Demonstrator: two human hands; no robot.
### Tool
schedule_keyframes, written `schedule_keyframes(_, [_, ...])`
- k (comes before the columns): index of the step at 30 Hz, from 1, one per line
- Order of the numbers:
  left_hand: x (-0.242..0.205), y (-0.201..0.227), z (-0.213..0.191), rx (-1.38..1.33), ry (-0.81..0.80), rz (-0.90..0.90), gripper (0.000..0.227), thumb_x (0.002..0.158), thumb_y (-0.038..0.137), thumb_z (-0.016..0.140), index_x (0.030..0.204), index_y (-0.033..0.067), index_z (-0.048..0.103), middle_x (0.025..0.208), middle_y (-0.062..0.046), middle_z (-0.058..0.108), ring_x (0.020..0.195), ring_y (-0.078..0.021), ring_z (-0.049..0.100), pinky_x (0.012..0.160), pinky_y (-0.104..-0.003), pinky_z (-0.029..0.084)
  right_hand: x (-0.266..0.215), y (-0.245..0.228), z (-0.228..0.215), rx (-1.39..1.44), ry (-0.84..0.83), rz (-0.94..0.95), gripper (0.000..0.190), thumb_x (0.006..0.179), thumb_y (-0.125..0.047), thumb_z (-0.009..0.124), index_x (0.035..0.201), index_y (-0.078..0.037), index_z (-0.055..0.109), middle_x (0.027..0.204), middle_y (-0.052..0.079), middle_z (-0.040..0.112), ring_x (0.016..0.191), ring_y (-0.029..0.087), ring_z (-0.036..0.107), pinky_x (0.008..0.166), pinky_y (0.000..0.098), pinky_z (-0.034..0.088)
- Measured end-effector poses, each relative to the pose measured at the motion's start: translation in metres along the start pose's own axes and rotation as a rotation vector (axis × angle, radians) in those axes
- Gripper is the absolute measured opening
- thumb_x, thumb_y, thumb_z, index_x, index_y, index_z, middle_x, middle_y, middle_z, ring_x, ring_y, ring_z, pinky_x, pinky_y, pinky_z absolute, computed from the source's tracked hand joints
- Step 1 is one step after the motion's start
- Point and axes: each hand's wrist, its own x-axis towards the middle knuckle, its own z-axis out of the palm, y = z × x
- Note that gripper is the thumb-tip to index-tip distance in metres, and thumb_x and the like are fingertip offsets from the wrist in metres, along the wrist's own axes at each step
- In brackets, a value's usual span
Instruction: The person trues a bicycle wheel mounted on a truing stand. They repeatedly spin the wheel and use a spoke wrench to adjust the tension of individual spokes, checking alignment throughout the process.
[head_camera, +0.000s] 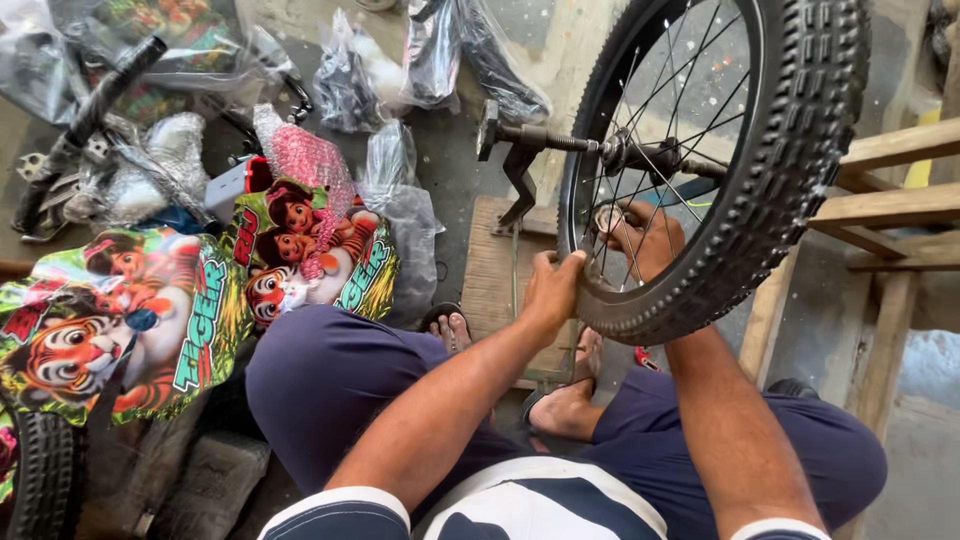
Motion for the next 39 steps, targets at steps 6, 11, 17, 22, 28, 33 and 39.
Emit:
schedule_keyframes(6, [-0.016, 0.011, -0.005, -0.058, -0.018, -0.033, 0.069, 0.084, 0.047, 0.066, 0.132, 0.0013, 0.048, 0.115, -0.023, 0.066, 0.094, -0.0291, 0.071, 0.072, -0.04, 0.062, 0.004, -0.008, 0.011, 0.054, -0.046, -0.155, 0.033, 0.096, -0.009, 0.071, 0.126, 0.004, 0.068, 0.094, 0.007, 0.075, 0.079, 0.011, 0.07, 0.071, 0.0251, 0.06])
schedule_keyframes(11, [-0.016, 0.007, -0.005, -0.095, -0.044, 0.015, 0.066, 0.086, 0.047, 0.064, 0.126, -0.0024, 0.047, 0.109, -0.023, 0.068, 0.09, -0.0296, 0.071, 0.069, -0.04, 0.06, -0.006, -0.024, 0.011, 0.068, -0.057, -0.12, 0.035, 0.088, -0.012, 0.081, 0.116, 0.005, 0.069, 0.091, 0.007, 0.076, 0.081, 0.011, 0.071, 0.072, 0.0268, 0.059])
schedule_keyframes(17, [-0.02, 0.006, -0.004, -0.073, -0.035, 0.02, 0.065, 0.087, 0.047, 0.065, 0.125, -0.0029, 0.047, 0.107, -0.023, 0.067, 0.091, -0.0285, 0.071, 0.073, -0.038, 0.059, -0.016, -0.045, 0.006, -0.281, 0.034, -0.216, 0.042, 0.081, -0.028, 0.089, 0.108, 0.002, 0.075, 0.088, 0.01, 0.077, 0.082, 0.017, 0.073, 0.073, 0.0322, 0.056])
schedule_keyframes(22, [-0.026, 0.015, -0.005, -0.16, -0.065, -0.016, 0.064, 0.084, 0.045, 0.064, 0.121, -0.0039, 0.044, 0.105, -0.022, 0.064, 0.088, -0.0293, 0.071, 0.067, -0.04, 0.061, -0.02, -0.044, 0.011, -0.436, 0.094, -0.436, 0.048, 0.081, -0.032, 0.091, 0.111, 0.001, 0.073, 0.094, 0.017, 0.075, 0.087, 0.025, 0.075, 0.075, 0.0366, 0.057])
schedule_keyframes(28, [-0.032, 0.022, -0.006, -0.141, -0.059, 0.004, 0.061, 0.086, 0.044, 0.063, 0.118, -0.0046, 0.043, 0.102, -0.023, 0.065, 0.086, -0.0285, 0.071, 0.067, -0.039, 0.061, -0.016, -0.039, 0.008, -0.506, 0.081, -0.564, 0.056, 0.076, -0.035, 0.093, 0.113, 0.0, 0.071, 0.097, 0.017, 0.072, 0.091, 0.03, 0.075, 0.075, 0.0403, 0.058])
schedule_keyframes(33, [-0.033, 0.026, -0.007, -0.039, -0.07, -0.062, 0.061, 0.089, 0.047, 0.059, 0.118, -0.0042, 0.042, 0.101, -0.024, 0.065, 0.087, -0.0302, 0.069, 0.072, -0.042, 0.057, -0.017, -0.02, 0.018, -0.318, 0.102, -0.571, 0.034, 0.087, -0.011, 0.083, 0.116, 0.001, 0.069, 0.102, 0.017, 0.075, 0.098, 0.024, 0.075, 0.082, 0.0364, 0.059])
schedule_keyframes(39, [-0.023, 0.013, -0.001, -0.014, 0.001, 0.079, 0.061, 0.089, 0.048, 0.061, 0.118, -0.0038, 0.049, 0.103, -0.024, 0.068, 0.092, -0.0299, 0.067, 0.081, -0.039, 0.053, 0.024, -0.014, 0.003, 0.074, -0.317, -0.425, 0.02, 0.091, 0.006, 0.067, 0.11, -0.001, 0.073, 0.103, 0.012, 0.076, 0.096, 0.015, 0.071, 0.084, 0.0317, 0.059])
